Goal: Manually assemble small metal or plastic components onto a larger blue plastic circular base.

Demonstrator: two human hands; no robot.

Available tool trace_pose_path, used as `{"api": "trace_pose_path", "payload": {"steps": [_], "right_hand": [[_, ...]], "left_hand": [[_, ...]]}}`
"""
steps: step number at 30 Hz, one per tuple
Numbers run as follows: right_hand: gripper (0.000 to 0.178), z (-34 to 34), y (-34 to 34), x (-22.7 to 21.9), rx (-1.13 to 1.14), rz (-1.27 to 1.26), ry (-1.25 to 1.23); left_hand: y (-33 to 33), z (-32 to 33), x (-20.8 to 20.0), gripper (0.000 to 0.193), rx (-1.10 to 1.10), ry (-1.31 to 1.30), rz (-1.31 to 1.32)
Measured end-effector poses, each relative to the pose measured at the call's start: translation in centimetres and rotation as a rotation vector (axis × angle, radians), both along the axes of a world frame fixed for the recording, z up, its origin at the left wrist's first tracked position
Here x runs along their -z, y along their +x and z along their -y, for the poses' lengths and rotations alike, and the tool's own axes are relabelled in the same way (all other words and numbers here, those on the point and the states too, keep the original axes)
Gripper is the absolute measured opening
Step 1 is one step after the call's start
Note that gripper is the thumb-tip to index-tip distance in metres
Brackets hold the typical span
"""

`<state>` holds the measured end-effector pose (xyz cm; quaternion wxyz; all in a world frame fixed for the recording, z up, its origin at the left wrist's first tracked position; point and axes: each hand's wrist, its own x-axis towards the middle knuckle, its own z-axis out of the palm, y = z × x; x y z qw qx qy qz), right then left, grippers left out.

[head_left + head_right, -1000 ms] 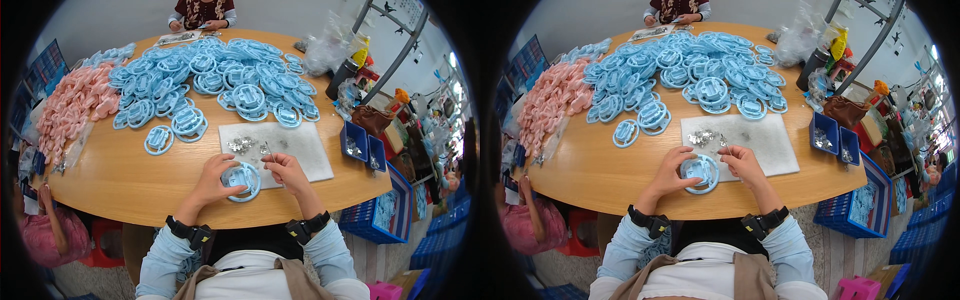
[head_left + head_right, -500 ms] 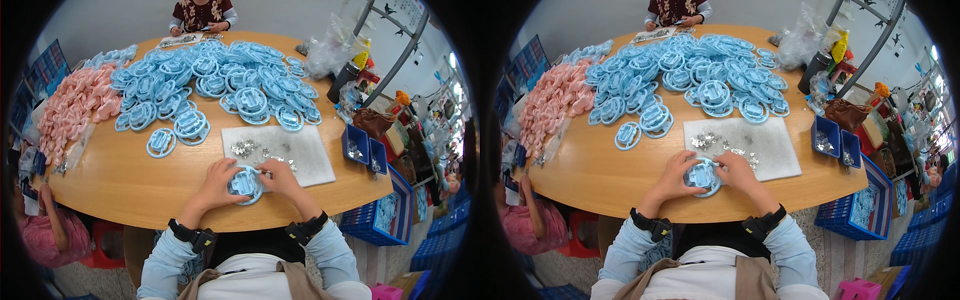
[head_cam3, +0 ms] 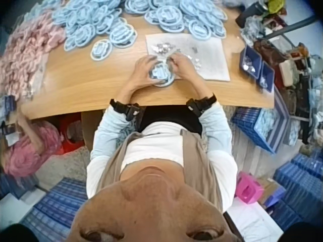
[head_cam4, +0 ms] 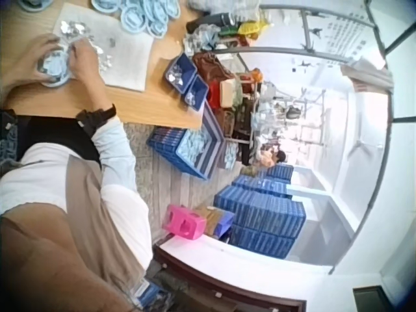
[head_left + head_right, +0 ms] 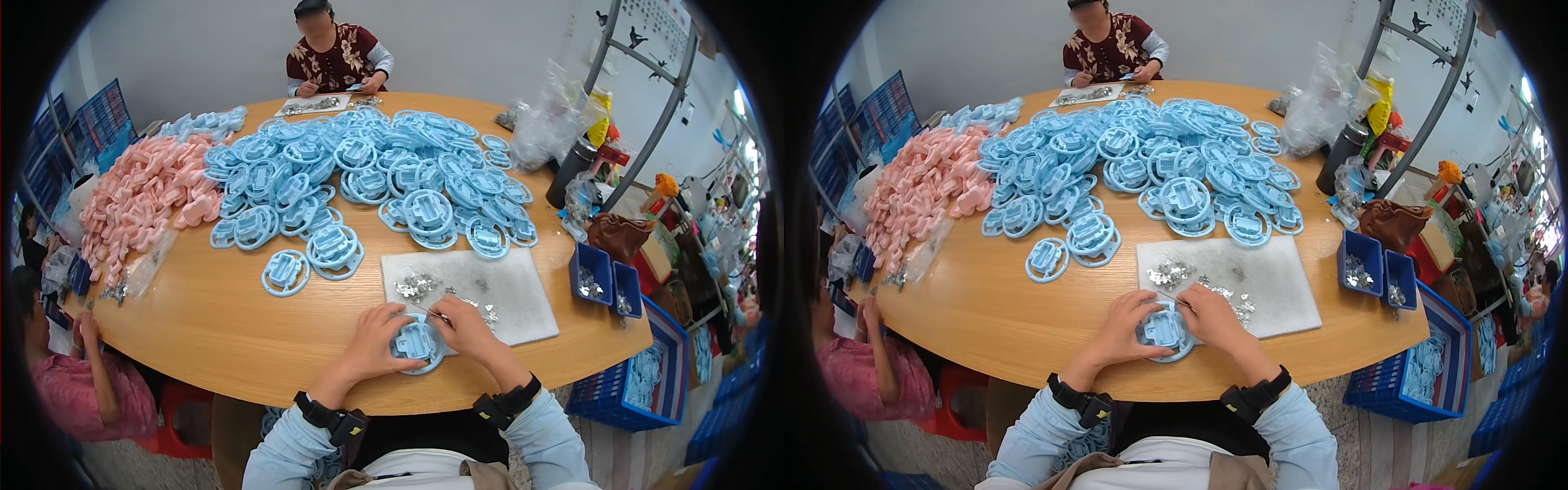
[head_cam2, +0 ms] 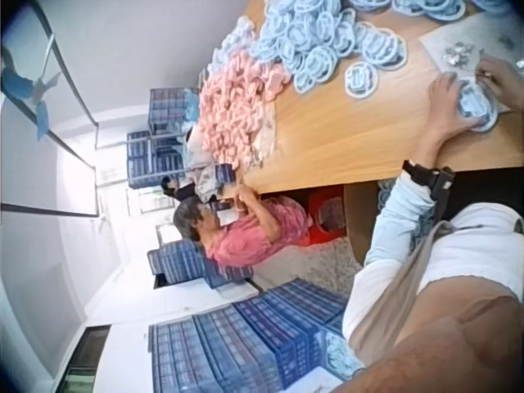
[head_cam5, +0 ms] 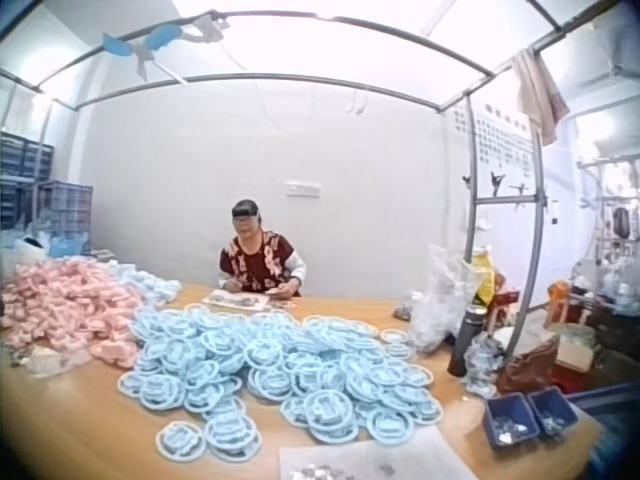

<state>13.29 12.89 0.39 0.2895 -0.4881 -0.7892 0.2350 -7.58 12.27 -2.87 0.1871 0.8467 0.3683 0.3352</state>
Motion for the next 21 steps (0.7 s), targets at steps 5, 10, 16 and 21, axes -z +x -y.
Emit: {"api": "trace_pose_path", "payload": {"steps": [5, 10, 16, 21], "right_hand": [[0.01, 1.2, -1.6, -2.4, -0.055, -0.126, -0.103], [0.009, 1.4, -2.7, -2.6, -0.005, -0.212, -0.112], [0.008, 1.5, -2.9, -2.3, -0.017, -0.176, -0.016], [0.01, 1.7, -3.4, -2.2, -0.024, -0.065, 0.143]], "left_hand": [[-0.1, -0.3, -0.1, 0.034, -0.024, -0.09, 0.215], [0.0, -0.3, -0.1, 0.018, 0.003, -0.267, 0.399], [-0.1, 0.1, -0.7, 0.017, 0.004, -0.524, 0.527], [-0.1, 0.1, -0.7, 0.018, 0.015, -0.597, 0.56]]}}
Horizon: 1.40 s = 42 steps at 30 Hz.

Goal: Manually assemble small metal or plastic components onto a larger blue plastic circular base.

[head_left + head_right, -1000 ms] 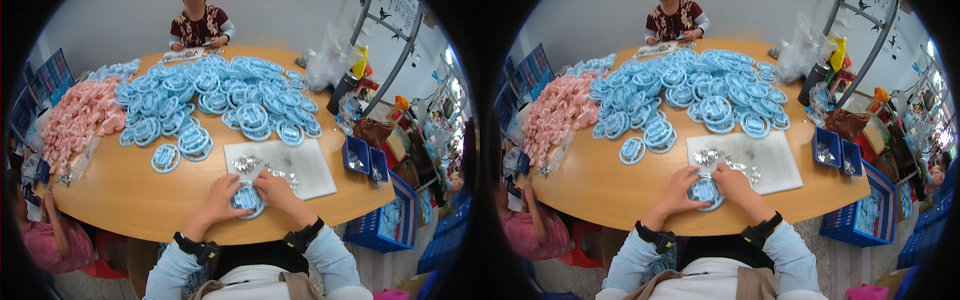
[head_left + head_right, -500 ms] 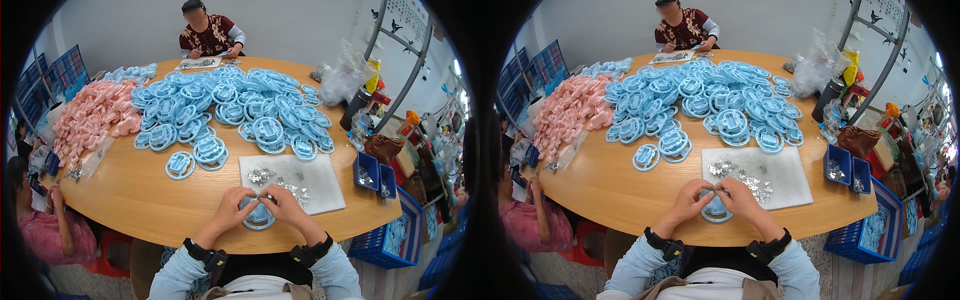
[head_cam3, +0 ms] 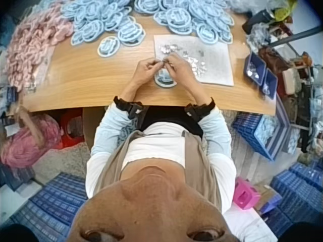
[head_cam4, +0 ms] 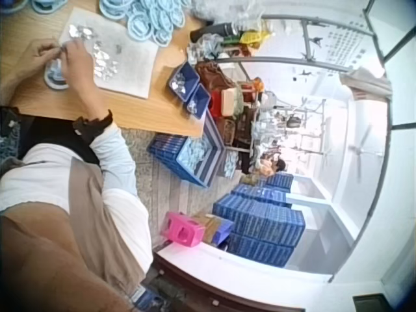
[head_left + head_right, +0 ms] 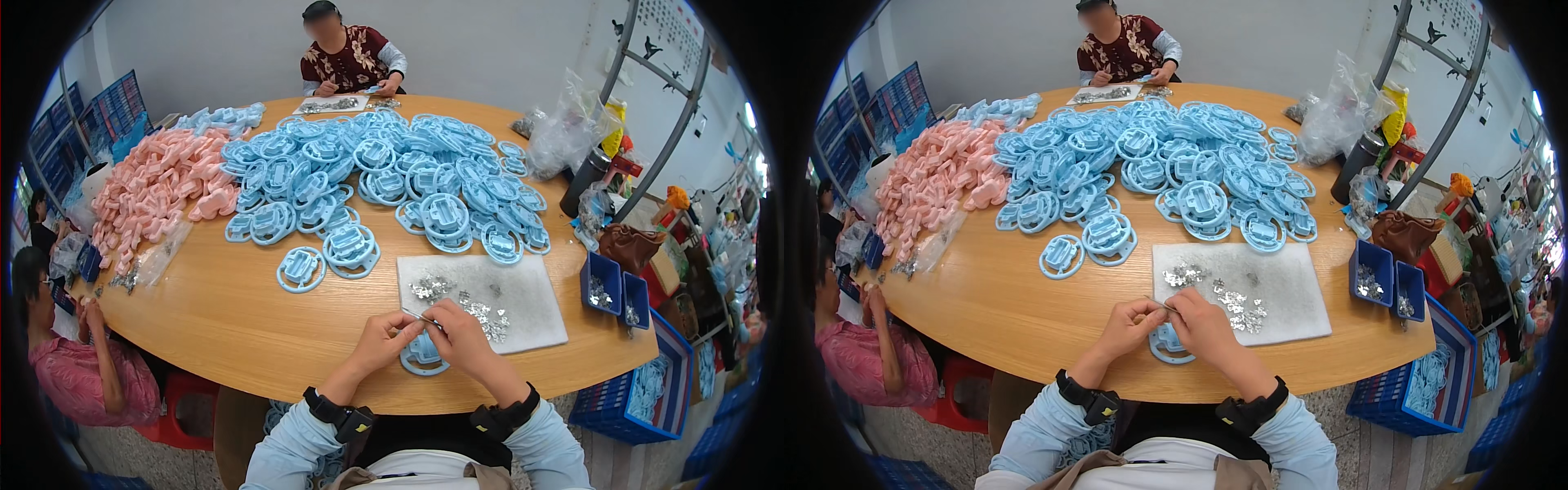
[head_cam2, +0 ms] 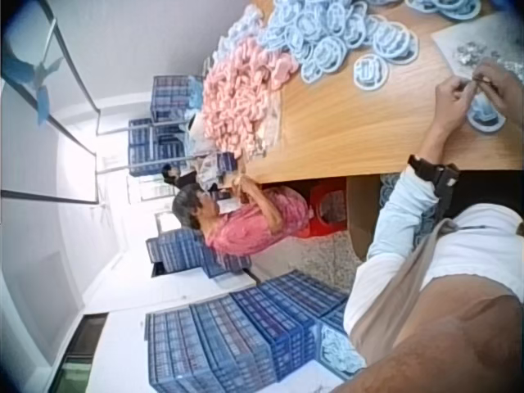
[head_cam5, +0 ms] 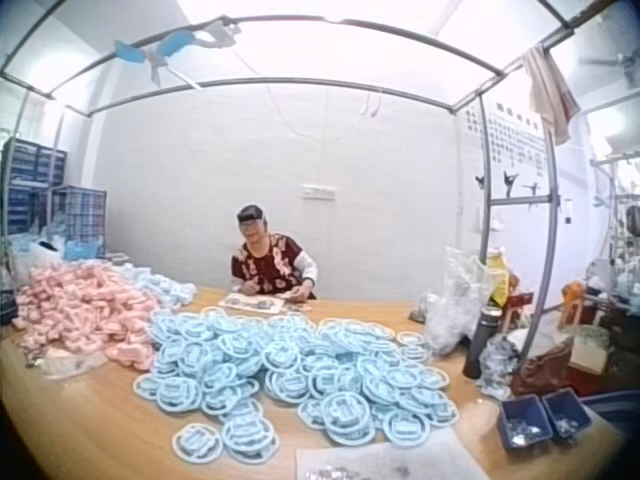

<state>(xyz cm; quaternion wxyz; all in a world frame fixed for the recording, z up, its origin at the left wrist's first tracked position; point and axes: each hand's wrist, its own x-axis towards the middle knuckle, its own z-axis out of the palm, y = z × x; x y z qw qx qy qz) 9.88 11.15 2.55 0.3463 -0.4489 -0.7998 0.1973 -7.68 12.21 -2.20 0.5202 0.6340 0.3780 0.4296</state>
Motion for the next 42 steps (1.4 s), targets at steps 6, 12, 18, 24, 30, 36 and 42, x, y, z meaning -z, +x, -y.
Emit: {"api": "trace_pose_path", "payload": {"steps": [6, 12, 18, 24, 30, 36, 42], "right_hand": [[0.01, 0.1, -0.7, -0.6, -0.011, 0.004, 0.032], [0.009, 0.0, -0.9, -0.7, -0.017, -0.165, -0.09], [0.007, 0.1, -1.6, -0.5, 0.043, -0.296, -0.084], [0.007, 0.0, -1.7, -0.5, 0.054, -0.299, -0.103], [0.008, -0.4, -2.0, 0.2, 0.084, -0.425, -0.2], [0.012, -1.2, -2.8, 1.7, 0.128, -0.619, -0.298], [0.014, -0.5, -4.0, 0.8, 0.163, -0.549, -0.199]], "left_hand": [[-0.5, -0.2, 0.3, 0.022, 0.076, -0.15, 0.217], [-0.8, -0.5, 0.1, 0.026, 0.155, -0.236, 0.34], [-0.9, -0.5, -0.1, 0.023, 0.12, -0.254, 0.363], [-0.8, -0.4, -0.2, 0.022, 0.078, -0.234, 0.379], [-0.7, -0.4, -0.1, 0.019, 0.027, -0.202, 0.353], [-0.5, -0.6, 0.1, 0.016, -0.085, -0.153, 0.377], [-0.5, -0.5, 0.3, 0.015, -0.139, -0.162, 0.423]]}}
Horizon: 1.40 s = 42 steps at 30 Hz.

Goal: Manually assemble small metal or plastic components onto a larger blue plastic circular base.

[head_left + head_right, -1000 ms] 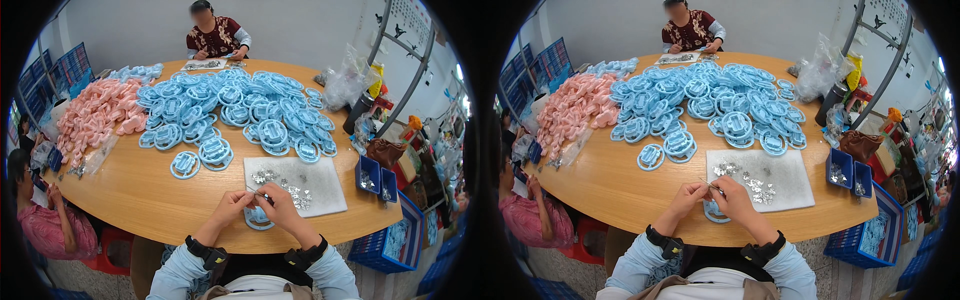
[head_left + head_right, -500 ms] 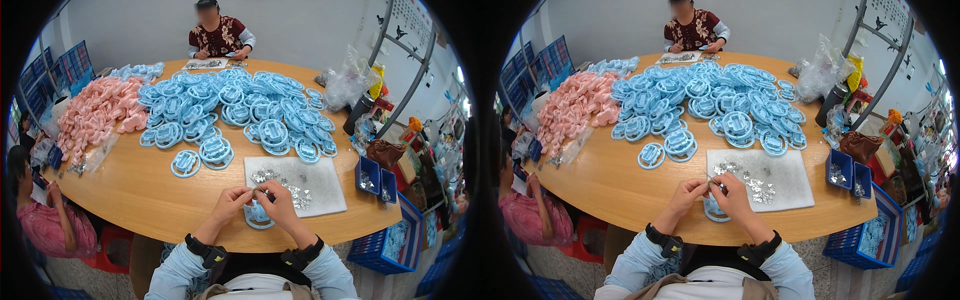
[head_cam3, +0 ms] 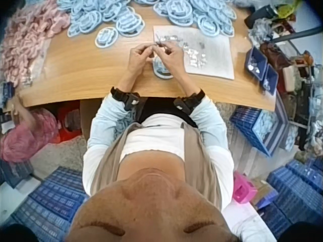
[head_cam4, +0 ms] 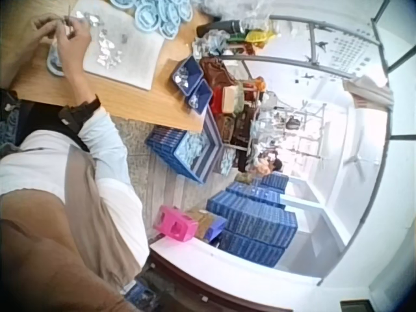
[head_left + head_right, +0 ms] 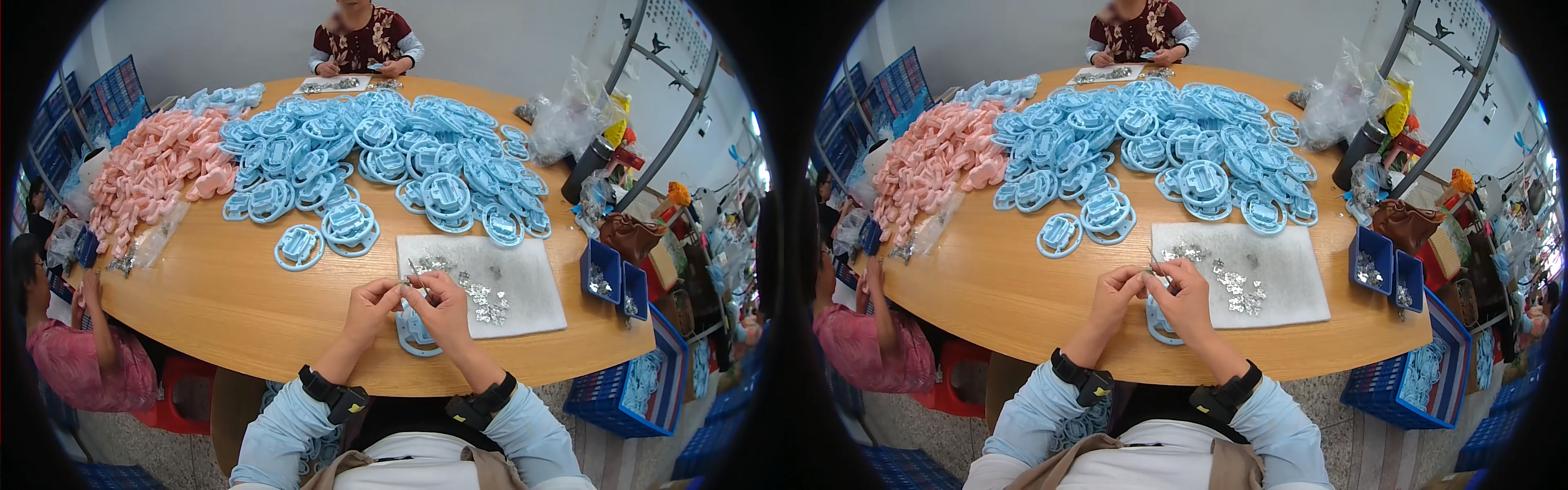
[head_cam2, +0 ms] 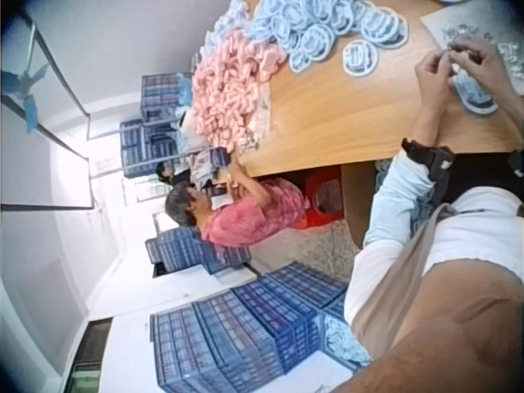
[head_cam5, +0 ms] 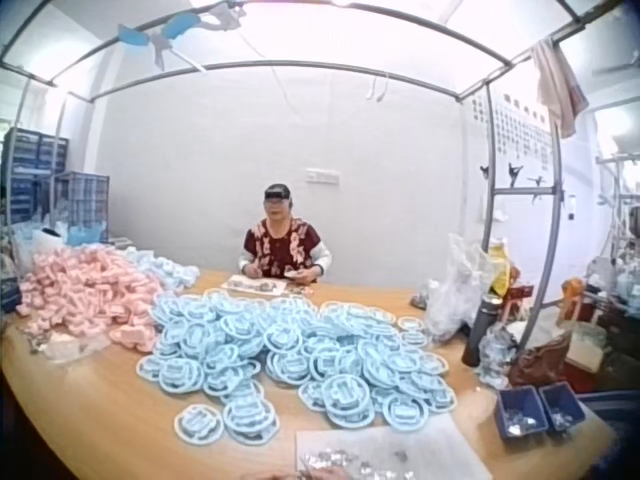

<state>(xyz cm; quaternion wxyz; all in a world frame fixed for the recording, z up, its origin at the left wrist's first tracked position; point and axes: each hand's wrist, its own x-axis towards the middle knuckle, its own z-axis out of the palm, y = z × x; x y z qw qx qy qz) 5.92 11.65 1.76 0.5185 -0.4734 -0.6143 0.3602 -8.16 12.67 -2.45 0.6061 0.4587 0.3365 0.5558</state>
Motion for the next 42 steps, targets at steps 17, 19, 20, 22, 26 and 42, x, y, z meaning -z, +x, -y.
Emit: {"api": "trace_pose_path", "payload": {"steps": [17, 19, 20, 22, 26, 42], "right_hand": [[0.013, -0.9, 2.0, 0.0, -0.106, 0.358, 0.168], [0.013, -1.0, 1.9, 0.1, -0.113, 0.285, 0.13], [0.012, -1.0, 1.8, 0.1, -0.115, 0.249, 0.111], [0.012, -1.1, 1.8, 0.0, -0.118, 0.174, 0.061], [0.011, -1.2, 1.7, 0.2, -0.121, 0.095, -0.041], [0.011, -0.7, 4.9, 0.3, -0.224, 1.028, 0.158]], "left_hand": [[0.2, -0.3, 0.7, 0.019, 0.084, 0.036, -0.184], [0.0, -0.5, 0.4, 0.019, 0.11, -0.022, -0.127], [0.0, -0.5, 0.5, 0.019, 0.124, -0.047, -0.078], [-0.1, -0.6, 0.5, 0.019, 0.153, -0.093, 0.021], [-0.3, -0.6, 0.8, 0.019, 0.175, -0.194, 0.124], [0.8, 0.5, 0.7, 0.068, 0.003, 0.623, -1.015]]}}
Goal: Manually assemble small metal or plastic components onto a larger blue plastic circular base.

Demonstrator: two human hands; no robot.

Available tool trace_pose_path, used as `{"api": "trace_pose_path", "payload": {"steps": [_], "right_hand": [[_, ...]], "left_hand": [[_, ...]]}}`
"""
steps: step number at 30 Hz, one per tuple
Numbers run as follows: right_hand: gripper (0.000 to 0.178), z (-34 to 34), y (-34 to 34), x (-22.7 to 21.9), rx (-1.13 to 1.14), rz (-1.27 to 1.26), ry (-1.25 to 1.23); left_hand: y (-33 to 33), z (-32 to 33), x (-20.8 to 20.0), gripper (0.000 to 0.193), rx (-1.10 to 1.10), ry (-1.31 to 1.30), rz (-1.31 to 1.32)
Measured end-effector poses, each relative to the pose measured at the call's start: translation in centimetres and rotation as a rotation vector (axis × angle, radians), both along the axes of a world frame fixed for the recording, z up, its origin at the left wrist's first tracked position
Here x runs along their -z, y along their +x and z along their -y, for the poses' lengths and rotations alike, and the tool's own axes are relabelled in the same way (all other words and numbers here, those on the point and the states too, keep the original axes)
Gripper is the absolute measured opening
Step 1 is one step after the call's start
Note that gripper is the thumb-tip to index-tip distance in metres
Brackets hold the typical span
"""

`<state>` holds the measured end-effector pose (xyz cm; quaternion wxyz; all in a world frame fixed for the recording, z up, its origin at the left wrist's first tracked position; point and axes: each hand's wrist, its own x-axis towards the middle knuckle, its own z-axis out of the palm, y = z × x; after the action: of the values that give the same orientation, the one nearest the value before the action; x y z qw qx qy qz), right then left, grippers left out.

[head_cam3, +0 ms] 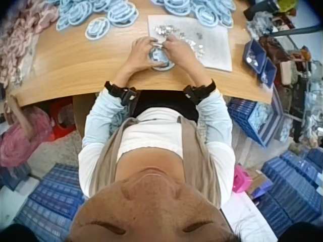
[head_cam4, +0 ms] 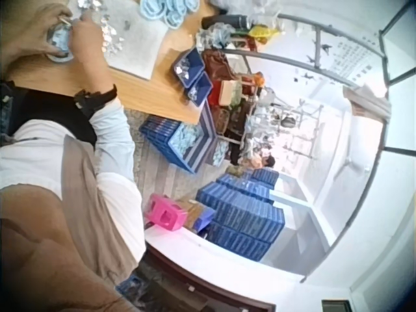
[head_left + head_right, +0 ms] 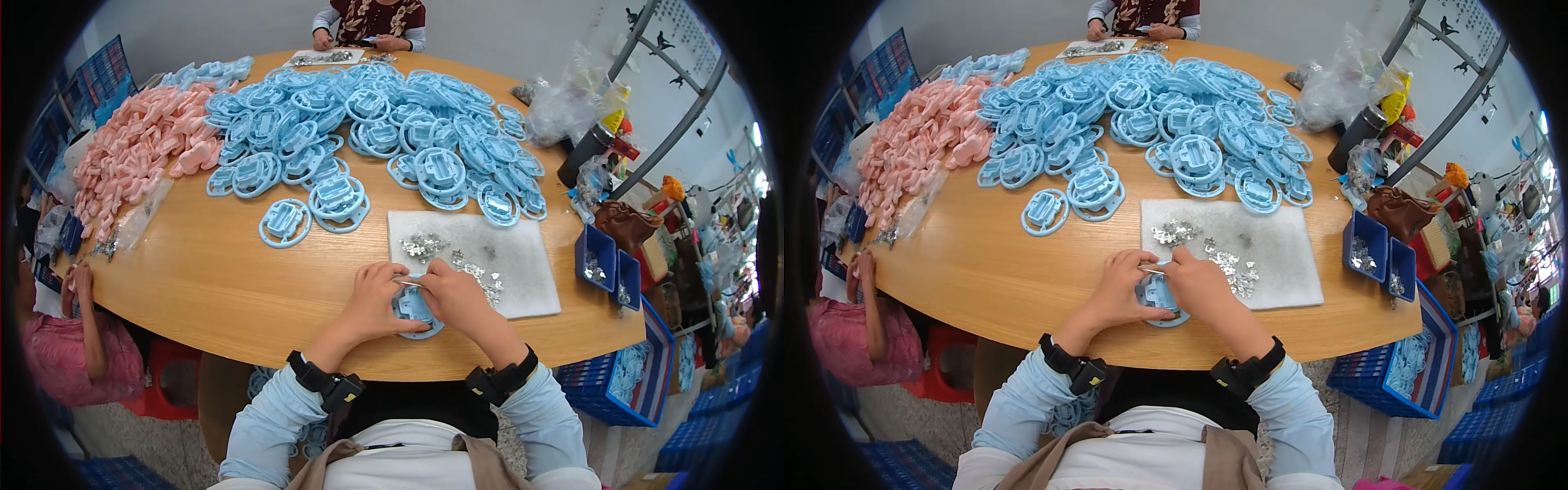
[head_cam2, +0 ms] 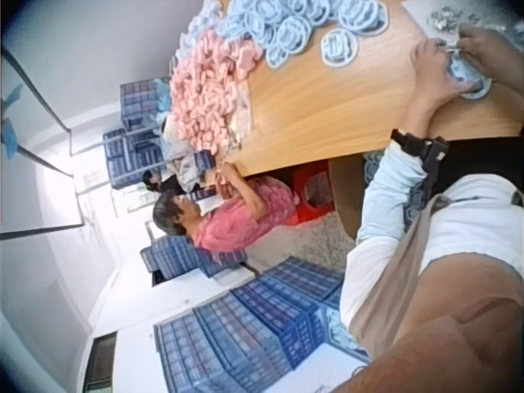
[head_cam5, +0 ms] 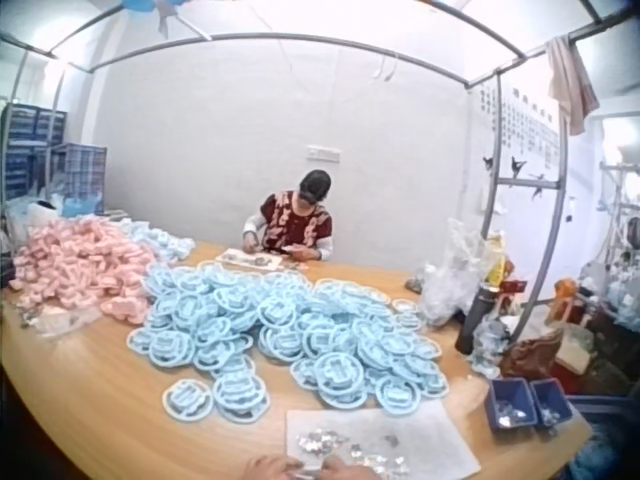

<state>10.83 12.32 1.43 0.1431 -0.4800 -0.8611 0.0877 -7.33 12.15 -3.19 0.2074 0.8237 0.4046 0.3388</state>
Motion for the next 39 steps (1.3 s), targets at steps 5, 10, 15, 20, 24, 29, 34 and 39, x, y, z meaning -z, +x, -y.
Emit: {"api": "trace_pose_path", "payload": {"steps": [5, 10, 15, 20, 24, 29, 34, 39], "right_hand": [[0.024, 1.2, -1.4, 0.5, -0.01, 0.175, 0.131], [0.03, 1.8, -1.2, 1.6, 0.016, 0.08, 0.164], [0.022, 2.2, -1.1, 2.1, 0.065, -0.062, 0.163], [0.015, 2.1, -0.6, 2.4, 0.051, -0.246, 0.162], [0.012, 1.9, -0.4, 2.4, 0.077, -0.286, 0.1], [0.009, 0.9, 0.2, 1.9, -0.024, -0.26, 0.027], [0.012, -0.3, 1.1, 0.9, -0.112, -0.286, -0.154], [0.014, -0.6, 1.6, 1.4, -0.108, -0.439, -0.248]], "left_hand": [[-0.2, 0.2, 0.1, 0.064, -0.015, -0.041, 0.007], [-0.1, 0.2, -0.1, 0.065, -0.009, -0.058, 0.014], [-0.2, 0.0, 0.1, 0.065, -0.001, -0.046, 0.005], [-0.2, 0.0, 0.3, 0.064, -0.014, -0.037, 0.017], [-0.1, -0.1, 0.2, 0.065, -0.005, -0.055, 0.009], [-0.1, -0.1, 0.2, 0.067, -0.008, -0.047, 0.014], [-0.2, -0.1, 0.3, 0.07, 0.001, -0.044, 0.023], [-0.2, -0.1, -0.1, 0.068, 0.014, -0.037, 0.037]]}}
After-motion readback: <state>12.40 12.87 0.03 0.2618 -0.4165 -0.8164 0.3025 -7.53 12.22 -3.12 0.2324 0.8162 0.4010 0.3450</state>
